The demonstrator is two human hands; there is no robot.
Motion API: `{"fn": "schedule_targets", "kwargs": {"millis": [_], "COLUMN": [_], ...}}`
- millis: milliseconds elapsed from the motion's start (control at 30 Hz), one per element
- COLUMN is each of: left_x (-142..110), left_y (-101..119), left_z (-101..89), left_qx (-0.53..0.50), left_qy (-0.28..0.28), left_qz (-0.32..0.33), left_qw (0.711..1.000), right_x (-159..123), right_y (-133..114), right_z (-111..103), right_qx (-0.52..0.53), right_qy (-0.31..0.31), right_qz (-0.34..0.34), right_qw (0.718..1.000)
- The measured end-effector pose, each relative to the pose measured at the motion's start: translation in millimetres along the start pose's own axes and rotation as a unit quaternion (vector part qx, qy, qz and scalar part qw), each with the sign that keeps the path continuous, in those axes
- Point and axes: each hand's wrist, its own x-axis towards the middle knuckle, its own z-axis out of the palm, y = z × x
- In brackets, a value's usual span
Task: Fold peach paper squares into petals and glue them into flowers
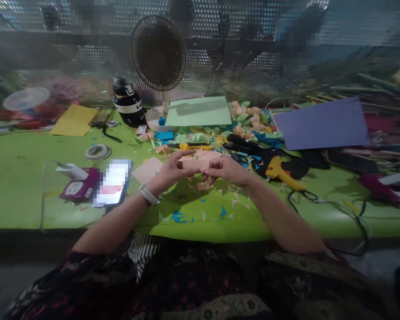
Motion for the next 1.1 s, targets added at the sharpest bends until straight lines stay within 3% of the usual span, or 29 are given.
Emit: {"fn": "schedule_targets", "kwargs": {"millis": [167, 367, 700, 967, 1100], "left_x": [2.2, 9.8, 14.4, 14.1, 12.4], "left_y": [3.7, 2.5, -3.2, -6.9, -6.5], "left_z": [-8.1, -20.3, -19.2, -13.1, -6.7], "left_qx": [0.04, -0.048, -0.1, -0.187, -0.235], "left_qy": [-0.013, 0.017, 0.055, 0.105, 0.094], "left_qz": [0.006, 0.017, 0.054, 0.052, 0.035], "left_qw": [0.999, 0.999, 0.992, 0.975, 0.967], "right_x": [-1.4, -3.6, -4.8, 0.0, 0.9], "right_y": [-0.6, -4.4, -5.3, 0.2, 2.3], "right_z": [-5.8, -15.4, -17.6, -6.4, 2.9], "right_qx": [-0.014, 0.006, 0.013, 0.066, 0.092], "right_qy": [0.01, 0.051, 0.026, 0.048, 0.068], "right_qz": [-0.021, -0.038, -0.009, -0.03, -0.027], "right_qw": [1.0, 0.998, 1.0, 0.996, 0.993]}}
